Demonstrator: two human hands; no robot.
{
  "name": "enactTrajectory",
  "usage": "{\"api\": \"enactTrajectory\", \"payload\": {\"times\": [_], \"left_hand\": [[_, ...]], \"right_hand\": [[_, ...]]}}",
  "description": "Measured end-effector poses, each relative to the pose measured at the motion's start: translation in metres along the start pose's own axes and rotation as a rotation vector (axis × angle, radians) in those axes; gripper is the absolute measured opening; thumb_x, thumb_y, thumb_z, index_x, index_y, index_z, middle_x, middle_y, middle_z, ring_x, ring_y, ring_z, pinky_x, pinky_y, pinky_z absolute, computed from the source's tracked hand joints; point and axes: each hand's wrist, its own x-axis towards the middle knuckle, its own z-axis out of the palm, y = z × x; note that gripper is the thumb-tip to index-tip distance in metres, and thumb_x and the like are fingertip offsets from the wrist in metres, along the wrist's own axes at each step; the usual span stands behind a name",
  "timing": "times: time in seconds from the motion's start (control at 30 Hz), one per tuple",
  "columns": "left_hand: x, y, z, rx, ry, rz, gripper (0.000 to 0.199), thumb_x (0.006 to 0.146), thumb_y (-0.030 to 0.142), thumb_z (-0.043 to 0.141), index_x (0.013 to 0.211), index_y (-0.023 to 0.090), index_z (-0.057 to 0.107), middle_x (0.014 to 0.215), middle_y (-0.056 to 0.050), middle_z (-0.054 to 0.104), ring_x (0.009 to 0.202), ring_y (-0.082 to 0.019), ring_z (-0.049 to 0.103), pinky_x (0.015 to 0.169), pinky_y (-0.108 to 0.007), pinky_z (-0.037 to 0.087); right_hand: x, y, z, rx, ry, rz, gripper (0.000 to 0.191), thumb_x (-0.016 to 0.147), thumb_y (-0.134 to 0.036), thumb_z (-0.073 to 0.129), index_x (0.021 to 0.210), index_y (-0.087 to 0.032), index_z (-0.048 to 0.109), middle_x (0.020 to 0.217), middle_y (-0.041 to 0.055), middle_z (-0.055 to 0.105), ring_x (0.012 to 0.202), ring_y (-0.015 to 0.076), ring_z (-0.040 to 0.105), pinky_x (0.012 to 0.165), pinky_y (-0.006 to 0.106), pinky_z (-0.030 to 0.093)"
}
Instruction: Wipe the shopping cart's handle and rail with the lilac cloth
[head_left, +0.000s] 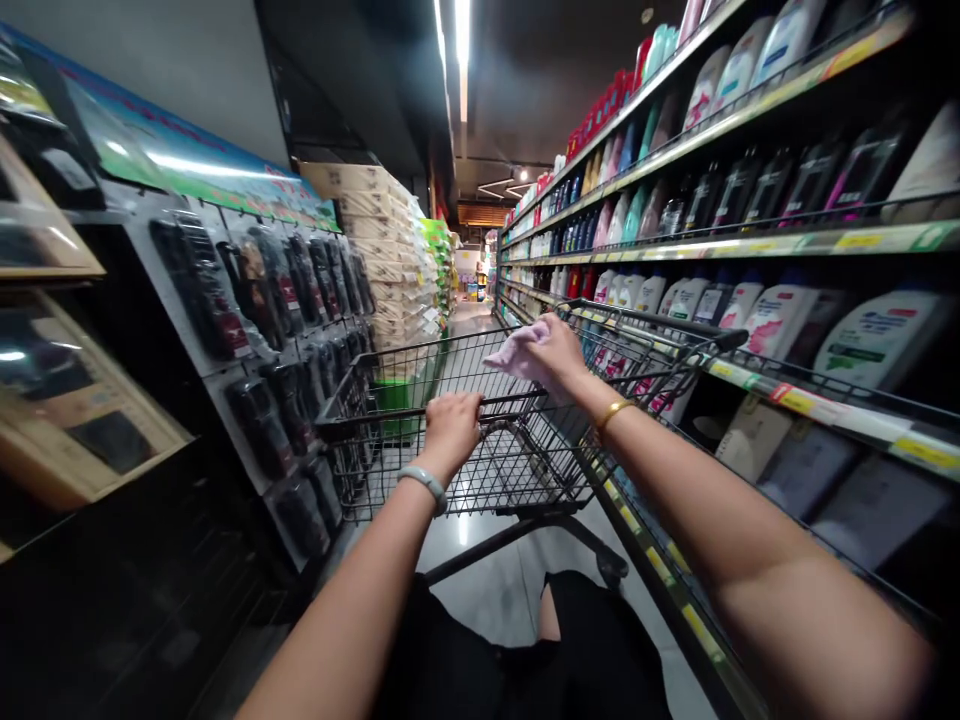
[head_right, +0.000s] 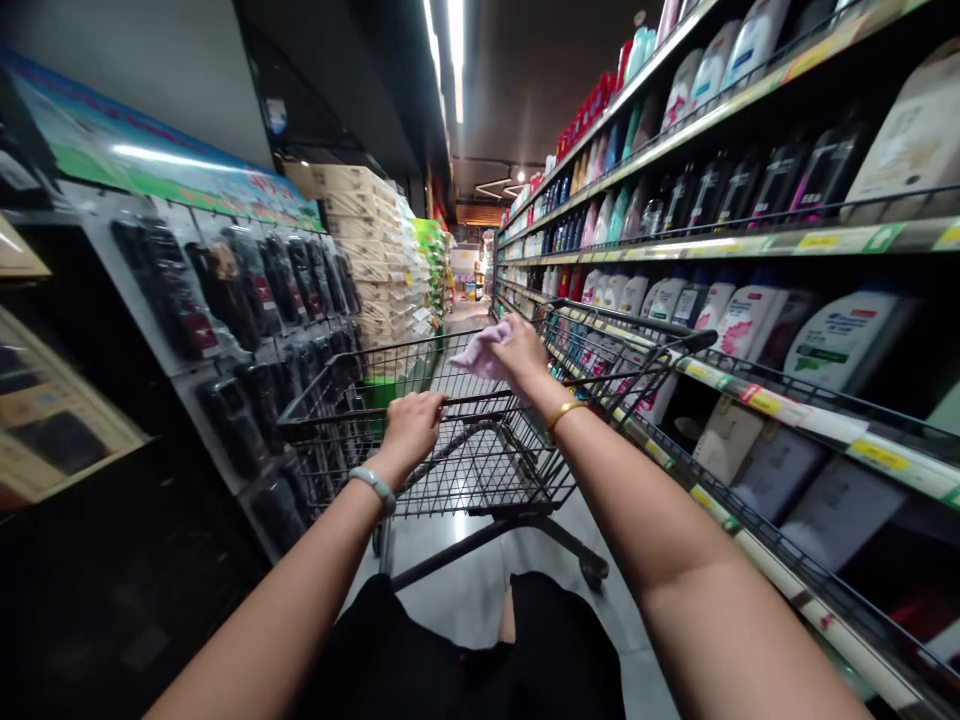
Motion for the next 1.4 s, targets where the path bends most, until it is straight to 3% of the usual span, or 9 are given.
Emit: {"api": "enactTrajectory", "payload": {"times": [0.07, 0.27, 0.5, 0.6, 0.7, 0.93, 1.1, 1.23, 1.4], "left_hand": [[0.0, 0.0, -0.001, 0.002, 0.005, -0.018, 0.028, 0.097, 0.023, 0.045, 0.117, 0.025, 0.065, 0.111, -0.008, 0.072, 0.104, -0.024, 0.061, 0.084, -0.039, 0.036], [0.002, -0.002, -0.002, 0.028, -0.012, -0.018, 0.021, 0.094, 0.019, 0.045, 0.102, 0.022, 0.065, 0.102, -0.006, 0.072, 0.098, -0.023, 0.063, 0.079, -0.037, 0.037], [0.003, 0.0, 0.0, 0.063, -0.035, -0.01, 0.017, 0.094, 0.024, 0.047, 0.1, 0.02, 0.063, 0.101, -0.009, 0.07, 0.099, -0.027, 0.061, 0.078, -0.039, 0.037], [0.004, -0.001, 0.001, 0.068, -0.04, -0.003, 0.019, 0.094, 0.024, 0.046, 0.104, 0.02, 0.062, 0.103, -0.009, 0.069, 0.102, -0.027, 0.06, 0.08, -0.04, 0.037], [0.005, -0.004, 0.002, 0.071, -0.045, 0.009, 0.02, 0.094, 0.024, 0.045, 0.105, 0.021, 0.062, 0.105, -0.008, 0.069, 0.103, -0.026, 0.06, 0.08, -0.039, 0.037], [0.004, -0.002, 0.004, 0.08, -0.04, 0.014, 0.029, 0.087, 0.024, 0.053, 0.115, 0.024, 0.06, 0.113, -0.009, 0.067, 0.107, -0.027, 0.057, 0.085, -0.041, 0.037], [0.005, 0.0, 0.006, 0.096, -0.031, 0.002, 0.024, 0.086, 0.023, 0.052, 0.108, 0.019, 0.06, 0.106, -0.012, 0.067, 0.104, -0.03, 0.056, 0.082, -0.043, 0.037], [0.003, -0.004, 0.004, 0.108, -0.041, 0.026, 0.026, 0.085, 0.024, 0.053, 0.111, 0.022, 0.059, 0.109, -0.01, 0.066, 0.106, -0.029, 0.055, 0.083, -0.043, 0.036], [0.003, -0.002, 0.005, 0.102, -0.06, 0.017, 0.033, 0.088, 0.04, 0.057, 0.117, 0.024, 0.058, 0.116, -0.008, 0.065, 0.11, -0.028, 0.053, 0.088, -0.044, 0.036]], "right_hand": [[-0.008, -0.007, 0.003, -0.169, 0.141, -0.075, 0.03, 0.086, -0.026, 0.062, 0.115, -0.017, 0.061, 0.116, 0.0126, 0.063, 0.1, 0.0236, 0.06, 0.082, 0.034, 0.046], [-0.063, -0.026, 0.025, -0.156, -0.193, -0.462, 0.025, 0.084, -0.027, 0.067, 0.107, -0.023, 0.062, 0.113, 0.0061, 0.061, 0.095, 0.019, 0.061, 0.08, 0.029, 0.047], [-0.053, -0.02, 0.03, 0.021, -0.367, -0.421, 0.027, 0.074, -0.039, 0.08, 0.087, -0.019, 0.067, 0.127, 0.0074, 0.057, 0.103, 0.0177, 0.061, 0.085, 0.028, 0.048], [-0.042, -0.019, 0.033, 0.016, -0.43, -0.397, 0.029, 0.073, -0.041, 0.08, 0.092, -0.021, 0.068, 0.105, 0.0026, 0.067, 0.087, 0.015, 0.062, 0.074, 0.025, 0.046], [-0.041, -0.016, 0.031, 0.009, -0.417, -0.394, 0.034, 0.074, -0.039, 0.079, 0.101, -0.024, 0.066, 0.089, -0.0019, 0.067, 0.078, 0.0136, 0.059, 0.069, 0.023, 0.042], [-0.061, 0.003, 0.018, -0.027, -0.235, -0.322, 0.025, 0.081, -0.035, 0.073, 0.102, -0.022, 0.067, 0.102, 0.0029, 0.063, 0.092, 0.0156, 0.059, 0.078, 0.025, 0.043], [-0.067, -0.023, 0.029, -0.172, -0.325, -0.438, 0.055, 0.08, -0.043, 0.074, 0.132, -0.031, 0.06, 0.117, 0.005, 0.061, 0.099, 0.0185, 0.062, 0.083, 0.028, 0.046], [-0.054, -0.026, 0.022, -0.28, -0.412, -0.386, 0.03, 0.084, -0.043, 0.067, 0.109, -0.028, 0.071, 0.103, 0.0054, 0.067, 0.087, 0.0192, 0.065, 0.074, 0.028, 0.045], [-0.042, 0.006, 0.004, -0.279, -0.393, -0.236, 0.038, 0.075, -0.049, 0.075, 0.105, -0.026, 0.07, 0.102, 0.0043, 0.069, 0.092, 0.0215, 0.064, 0.071, 0.028, 0.045]]}}
